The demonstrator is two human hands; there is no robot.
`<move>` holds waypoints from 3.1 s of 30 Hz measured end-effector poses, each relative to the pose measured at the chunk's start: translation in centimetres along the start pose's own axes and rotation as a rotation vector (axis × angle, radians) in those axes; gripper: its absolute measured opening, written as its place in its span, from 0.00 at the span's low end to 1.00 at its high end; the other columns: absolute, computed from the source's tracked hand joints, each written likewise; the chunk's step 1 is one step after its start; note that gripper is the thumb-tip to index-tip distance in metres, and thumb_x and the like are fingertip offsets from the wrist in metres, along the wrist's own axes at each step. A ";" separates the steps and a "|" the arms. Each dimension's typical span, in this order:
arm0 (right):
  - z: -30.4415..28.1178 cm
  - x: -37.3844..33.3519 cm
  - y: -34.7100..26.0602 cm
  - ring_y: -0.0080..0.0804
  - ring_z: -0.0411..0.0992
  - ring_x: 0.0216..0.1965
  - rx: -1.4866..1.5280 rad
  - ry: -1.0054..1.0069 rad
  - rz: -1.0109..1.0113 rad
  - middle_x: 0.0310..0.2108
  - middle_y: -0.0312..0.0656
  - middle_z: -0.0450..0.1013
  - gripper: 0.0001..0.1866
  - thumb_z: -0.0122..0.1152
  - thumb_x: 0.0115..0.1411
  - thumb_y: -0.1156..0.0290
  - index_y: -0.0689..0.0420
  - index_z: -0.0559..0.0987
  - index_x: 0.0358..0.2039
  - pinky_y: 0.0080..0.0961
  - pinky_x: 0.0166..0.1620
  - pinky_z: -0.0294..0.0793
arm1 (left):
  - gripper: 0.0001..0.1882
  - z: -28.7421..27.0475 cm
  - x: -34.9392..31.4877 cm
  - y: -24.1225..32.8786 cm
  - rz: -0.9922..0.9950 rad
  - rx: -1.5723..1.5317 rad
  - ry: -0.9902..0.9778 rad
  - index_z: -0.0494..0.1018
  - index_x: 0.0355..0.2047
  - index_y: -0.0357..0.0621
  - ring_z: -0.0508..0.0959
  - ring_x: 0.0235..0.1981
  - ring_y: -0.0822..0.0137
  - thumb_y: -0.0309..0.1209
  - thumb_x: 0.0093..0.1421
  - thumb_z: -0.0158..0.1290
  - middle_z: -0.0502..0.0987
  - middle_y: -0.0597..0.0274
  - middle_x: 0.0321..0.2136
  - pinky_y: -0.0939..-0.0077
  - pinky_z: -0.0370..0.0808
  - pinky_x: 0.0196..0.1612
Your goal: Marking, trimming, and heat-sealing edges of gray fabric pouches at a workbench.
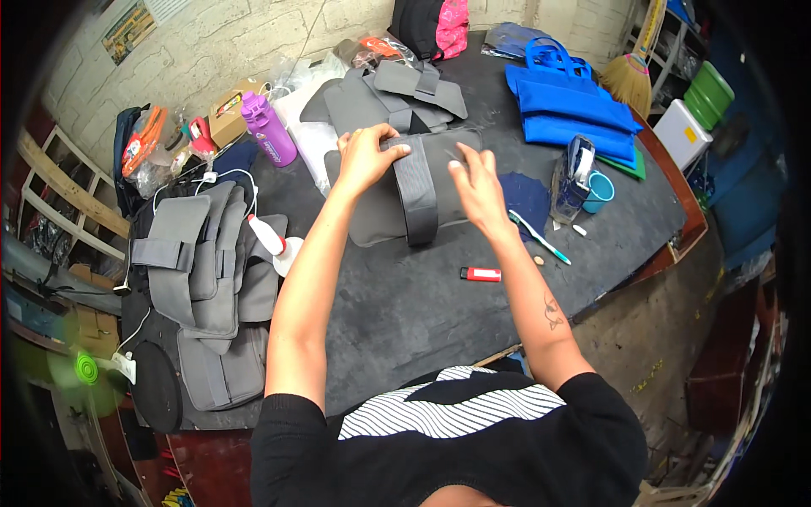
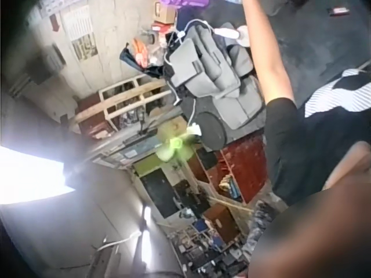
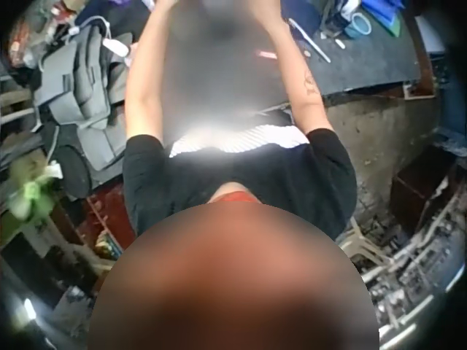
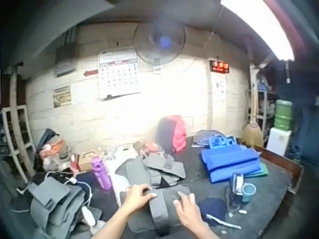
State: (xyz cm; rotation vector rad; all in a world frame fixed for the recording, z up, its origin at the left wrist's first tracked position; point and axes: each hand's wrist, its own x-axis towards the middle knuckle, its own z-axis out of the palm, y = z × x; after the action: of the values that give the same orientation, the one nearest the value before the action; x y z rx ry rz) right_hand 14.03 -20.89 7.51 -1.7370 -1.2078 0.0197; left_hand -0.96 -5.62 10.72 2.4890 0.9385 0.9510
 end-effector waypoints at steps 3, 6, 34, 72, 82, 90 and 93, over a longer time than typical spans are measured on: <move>1.4 1.3 -2.2 0.43 0.72 0.37 -0.033 0.062 -0.153 0.34 0.47 0.70 0.16 0.60 0.54 0.63 0.59 0.72 0.40 0.35 0.39 0.72 | 0.16 -0.3 0.0 0.4 0.004 -0.081 0.015 0.78 0.30 0.41 0.79 0.30 0.65 0.39 0.45 0.63 0.80 0.58 0.27 0.72 0.72 0.39; 2.7 2.2 -2.2 0.43 0.74 0.31 -0.090 0.191 -0.270 0.31 0.42 0.72 0.13 0.64 0.48 0.66 0.57 0.72 0.31 0.35 0.32 0.72 | 0.15 -0.5 0.0 0.5 -0.060 -0.139 -0.059 0.78 0.30 0.40 0.79 0.30 0.67 0.37 0.45 0.63 0.80 0.58 0.26 0.73 0.73 0.37; -0.2 2.3 -0.5 0.43 0.69 0.44 -0.018 0.282 -0.124 0.41 0.45 0.66 0.21 0.64 0.50 0.66 0.58 0.70 0.43 0.35 0.44 0.70 | 0.18 -0.9 -0.3 1.0 -0.044 -0.087 -0.093 0.78 0.30 0.40 0.78 0.27 0.68 0.38 0.40 0.65 0.79 0.59 0.23 0.72 0.72 0.37; -0.7 2.0 8.6 0.17 0.63 0.18 0.544 0.113 0.455 0.18 0.30 0.67 0.13 0.71 0.41 0.75 0.59 0.73 0.24 0.18 0.23 0.64 | 0.37 1.4 -6.9 -8.3 -0.543 -1.044 -0.270 0.56 0.60 0.41 0.77 0.35 0.71 0.21 0.50 0.58 0.77 0.61 0.39 0.80 0.73 0.33; 1.3 2.6 12.7 0.37 0.72 0.38 0.153 -0.039 0.485 0.35 0.47 0.73 0.27 0.72 0.41 0.67 0.64 0.73 0.41 0.29 0.42 0.71 | 0.40 4.9 -8.2 -7.4 -0.767 -0.963 -0.013 0.47 0.64 0.45 0.75 0.42 0.57 0.21 0.54 0.54 0.74 0.47 0.42 0.65 0.69 0.48; 2.2 -4.7 8.6 0.36 0.67 0.41 0.012 0.206 0.176 0.37 0.44 0.68 0.22 0.66 0.47 0.67 0.62 0.73 0.42 0.29 0.46 0.67 | 0.33 6.6 -10.8 -8.3 -0.769 -1.001 0.103 0.53 0.61 0.35 0.75 0.45 0.62 0.21 0.56 0.53 0.72 0.48 0.47 0.71 0.71 0.48; 2.1 -6.0 8.5 0.35 0.69 0.38 -0.003 0.186 0.167 0.36 0.44 0.69 0.20 0.65 0.49 0.66 0.62 0.74 0.40 0.28 0.44 0.68 | 0.32 7.1 -11.1 -8.6 -0.736 -1.030 0.124 0.53 0.61 0.34 0.75 0.44 0.62 0.20 0.56 0.52 0.73 0.47 0.47 0.72 0.72 0.46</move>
State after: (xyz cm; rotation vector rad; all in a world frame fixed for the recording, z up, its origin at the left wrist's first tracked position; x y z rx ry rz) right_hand 15.94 -23.94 -2.47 -1.7956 -0.9273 -0.0428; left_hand -6.38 -7.15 -3.97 1.1222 0.9406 0.9611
